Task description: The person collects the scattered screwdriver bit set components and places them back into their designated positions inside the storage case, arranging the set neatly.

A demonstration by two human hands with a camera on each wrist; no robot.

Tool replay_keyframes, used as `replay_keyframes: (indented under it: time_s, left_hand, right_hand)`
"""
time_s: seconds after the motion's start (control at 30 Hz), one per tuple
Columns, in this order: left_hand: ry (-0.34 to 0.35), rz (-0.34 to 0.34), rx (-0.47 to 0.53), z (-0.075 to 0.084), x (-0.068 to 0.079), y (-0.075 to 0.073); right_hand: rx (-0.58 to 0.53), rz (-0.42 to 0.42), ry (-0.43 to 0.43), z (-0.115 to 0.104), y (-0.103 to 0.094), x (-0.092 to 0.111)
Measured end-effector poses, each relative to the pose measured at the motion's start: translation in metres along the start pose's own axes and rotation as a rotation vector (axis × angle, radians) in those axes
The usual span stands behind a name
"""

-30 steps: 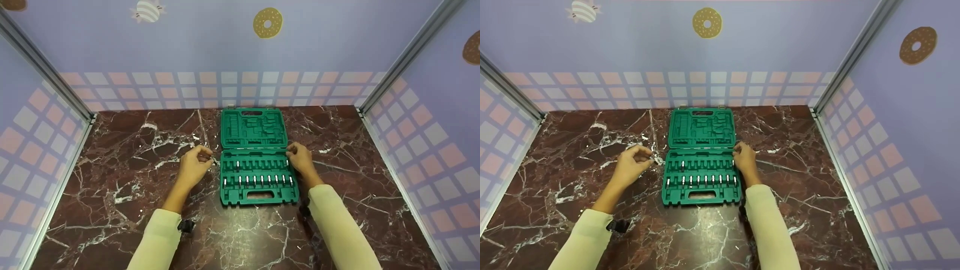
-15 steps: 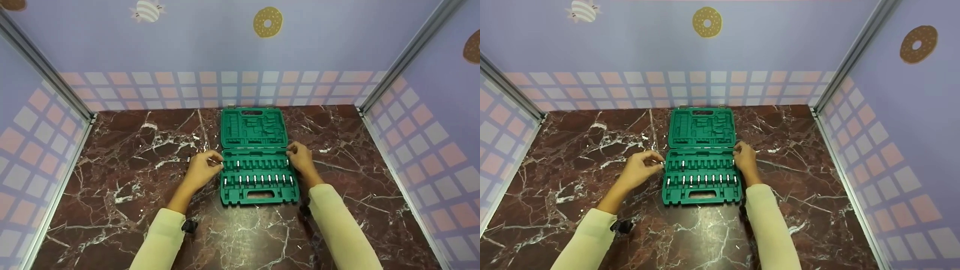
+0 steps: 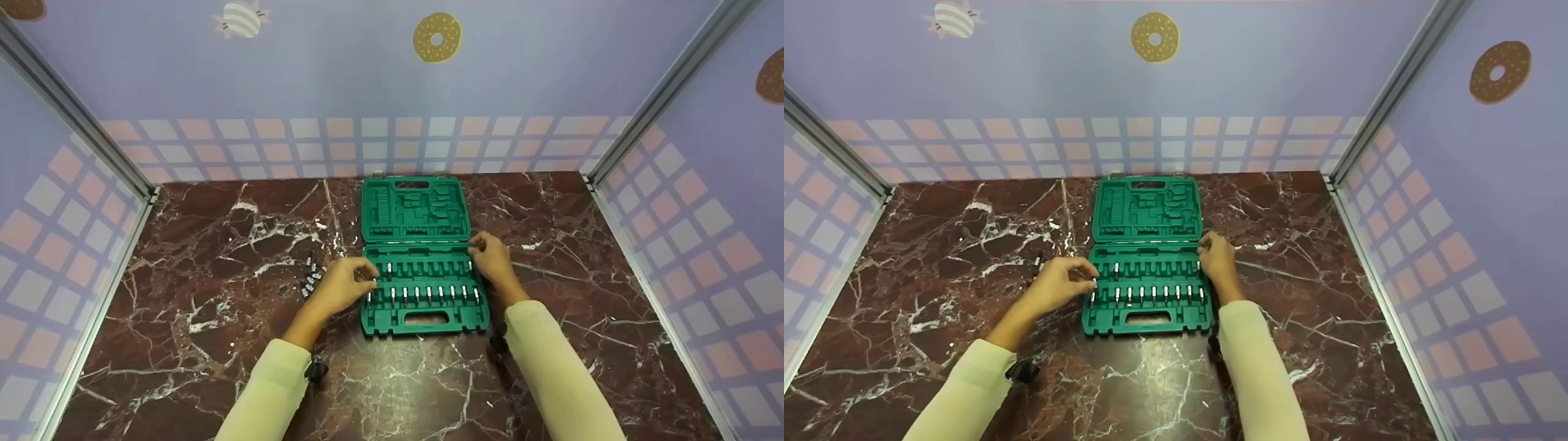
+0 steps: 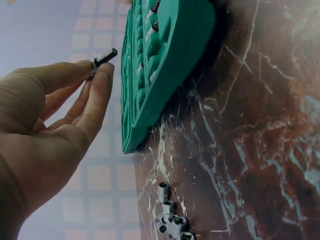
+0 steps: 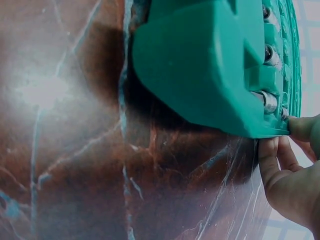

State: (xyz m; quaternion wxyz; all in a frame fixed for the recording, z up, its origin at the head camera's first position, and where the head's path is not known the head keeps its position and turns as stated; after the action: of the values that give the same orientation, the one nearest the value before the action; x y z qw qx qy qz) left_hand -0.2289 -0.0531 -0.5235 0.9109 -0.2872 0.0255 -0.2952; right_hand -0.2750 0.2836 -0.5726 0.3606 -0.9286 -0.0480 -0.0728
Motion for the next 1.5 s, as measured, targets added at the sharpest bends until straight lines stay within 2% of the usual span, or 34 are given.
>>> replay_keyframes:
  time_s: [0.37, 0.5, 0.7, 1.03, 1.27, 1.5]
  left_hand:
    - [-0.055, -0.083, -0.091, 0.000, -0.010, 0.014]
    - [-0.073, -0.094, -0.133, -0.001, -0.012, 0.016]
    - [-0.066, -0.092, -0.159, -0.003, -0.015, 0.020]
    - [-0.005, -0.078, -0.213, -0.005, -0.017, 0.024]
    - [-0.031, -0.055, -0.241, -0.009, -0.018, 0.025]
    - [-0.077, -0.033, -0.219, -0.011, -0.020, 0.025]
  right_hand:
    - [0.005, 0.004, -0.001, 0.000, 0.000, 0.000]
    - [0.003, 0.009, -0.005, 0.000, 0.000, 0.001]
    - [-0.003, 0.012, -0.003, -0.002, 0.000, 0.002]
    - [0.002, 0.028, -0.021, -0.001, 0.000, 0.001]
    - [0.003, 0.035, -0.010, 0.000, 0.001, 0.001]
    - [0.001, 0.034, -0.014, 0.000, 0.001, 0.000]
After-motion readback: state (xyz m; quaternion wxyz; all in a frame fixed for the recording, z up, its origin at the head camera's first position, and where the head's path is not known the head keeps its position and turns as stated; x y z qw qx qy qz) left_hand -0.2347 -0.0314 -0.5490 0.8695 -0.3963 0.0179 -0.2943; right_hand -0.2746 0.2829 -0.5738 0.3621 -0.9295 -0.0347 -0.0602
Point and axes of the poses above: each hand's wrist, its own x-axis away from the middle knuckle, its own y-axis out of the palm, z = x × y, the point moved 2 cm from there along -x, towards the middle knuckle, and after that the axes turned 14 degrees about -z, right-handed, at the moved point
